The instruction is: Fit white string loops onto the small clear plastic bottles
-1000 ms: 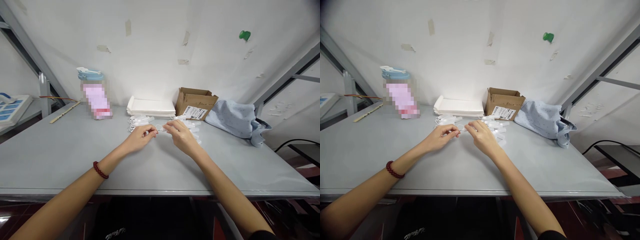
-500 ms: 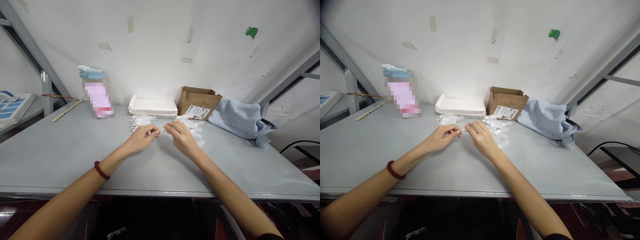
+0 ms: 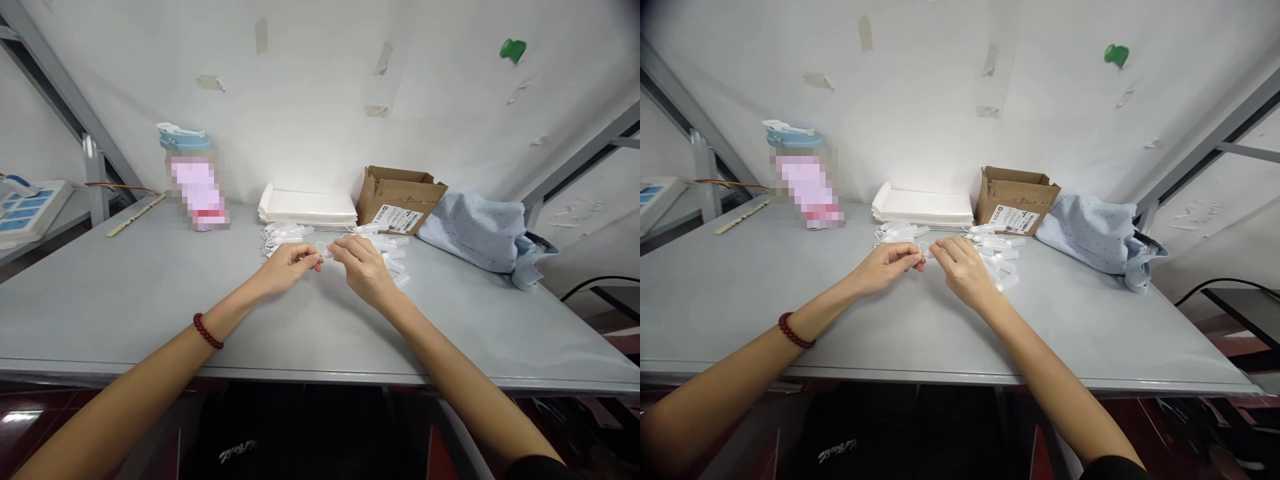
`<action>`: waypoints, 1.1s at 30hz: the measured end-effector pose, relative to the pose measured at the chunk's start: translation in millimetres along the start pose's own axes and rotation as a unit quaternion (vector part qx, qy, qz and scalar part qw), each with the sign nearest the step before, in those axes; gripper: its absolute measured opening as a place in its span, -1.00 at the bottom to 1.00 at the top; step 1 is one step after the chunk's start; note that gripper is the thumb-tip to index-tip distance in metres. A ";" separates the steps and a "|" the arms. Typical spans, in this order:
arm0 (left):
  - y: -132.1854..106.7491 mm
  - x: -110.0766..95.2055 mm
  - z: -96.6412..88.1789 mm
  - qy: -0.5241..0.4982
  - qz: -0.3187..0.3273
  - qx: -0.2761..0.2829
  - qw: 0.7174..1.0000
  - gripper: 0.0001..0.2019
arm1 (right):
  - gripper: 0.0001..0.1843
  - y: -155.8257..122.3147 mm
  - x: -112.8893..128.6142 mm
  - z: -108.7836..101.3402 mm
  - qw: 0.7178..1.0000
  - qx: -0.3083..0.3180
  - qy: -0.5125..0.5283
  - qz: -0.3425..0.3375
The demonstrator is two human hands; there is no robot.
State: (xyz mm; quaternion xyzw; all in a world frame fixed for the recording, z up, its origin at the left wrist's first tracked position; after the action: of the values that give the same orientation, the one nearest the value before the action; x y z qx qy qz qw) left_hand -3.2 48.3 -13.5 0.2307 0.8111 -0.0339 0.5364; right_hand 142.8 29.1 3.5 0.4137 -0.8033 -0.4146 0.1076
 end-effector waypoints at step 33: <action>1.3 -7.4 -13.3 0.015 0.005 -0.049 0.999 -0.79 | -0.81 1.7 -6.4 5.9 0.994 0.002 0.081 0.078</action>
State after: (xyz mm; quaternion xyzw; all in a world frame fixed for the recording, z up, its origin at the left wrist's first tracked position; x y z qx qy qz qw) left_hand -11.7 50.9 -1.1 0.2085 0.8185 0.0119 0.5352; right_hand 142.9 37.9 2.2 0.3817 -0.8228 -0.3687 0.2034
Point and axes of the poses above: each hand's wrist, its own y-axis towards the middle knuckle, its own z-axis out of the palm, x = y × z, the point moved 5 cm from there along y, towards the middle knuckle, and after that the axes turned 1 degree about -y, right-handed, at the moved point
